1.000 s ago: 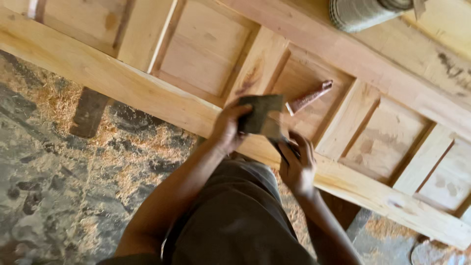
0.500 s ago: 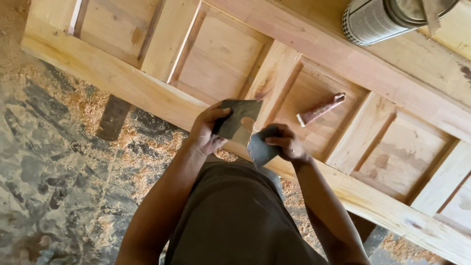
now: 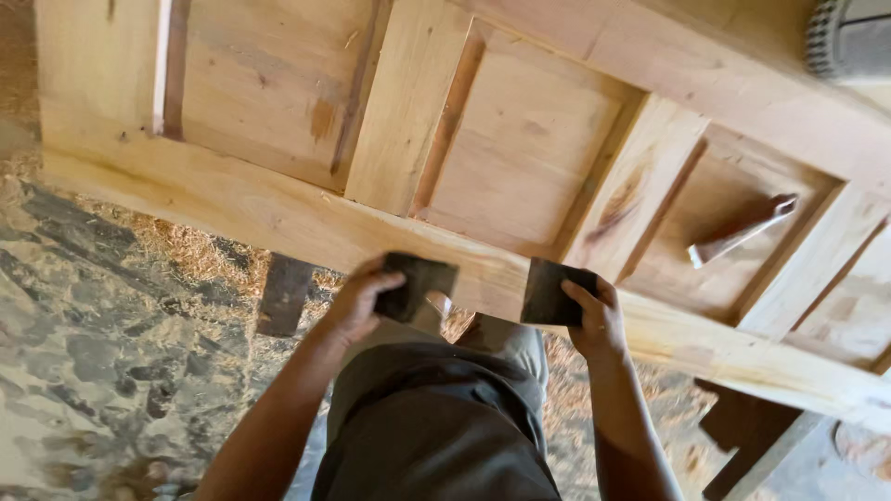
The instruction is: The person applies wood filler to a paneled wooden door resting on sawhorses. They scoop filler from a can with a spreader, press it into gaps and seams on the door frame, and move along the door treating multiple joints, at one point repositioning the can on the door.
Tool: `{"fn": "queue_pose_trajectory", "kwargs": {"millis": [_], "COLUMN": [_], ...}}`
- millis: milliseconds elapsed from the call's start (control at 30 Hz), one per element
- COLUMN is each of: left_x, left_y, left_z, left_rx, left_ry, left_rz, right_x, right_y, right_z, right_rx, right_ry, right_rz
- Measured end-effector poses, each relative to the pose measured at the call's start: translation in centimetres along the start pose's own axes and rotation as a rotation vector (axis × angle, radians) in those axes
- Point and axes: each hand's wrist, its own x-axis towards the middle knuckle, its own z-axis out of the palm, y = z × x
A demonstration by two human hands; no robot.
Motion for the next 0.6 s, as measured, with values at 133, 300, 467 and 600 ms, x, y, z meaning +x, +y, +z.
{"fn": "queue_pose_trajectory", "kwargs": {"millis": [133,300,467,600], "left_x": [0.4,1.5,5.1,4.9], "left_y": [7.4,13.7,14.7,14.1], "left_z": [-3.0,-3.5,-5.3,-4.7], "left_rx": [0.069,0.012,-0.124,-0.137], "left_ry": [0.136,0.088,0.129,-0.140], "left_rz": [0.158,0.443,0.591,0.591], "right_x": [-0.8,2.8,6.8,7.5], "right_y": [3.2,4.5,4.0,4.4], "right_z": [3.6,3.5,0.8,0.2], "right_rx": [0.110,0.280,0.473,0.483], "right_ry": [0.069,-0.065,-0.234,-0.308], "right_rz": [0.070,0.021,-0.129,-0.211]}}
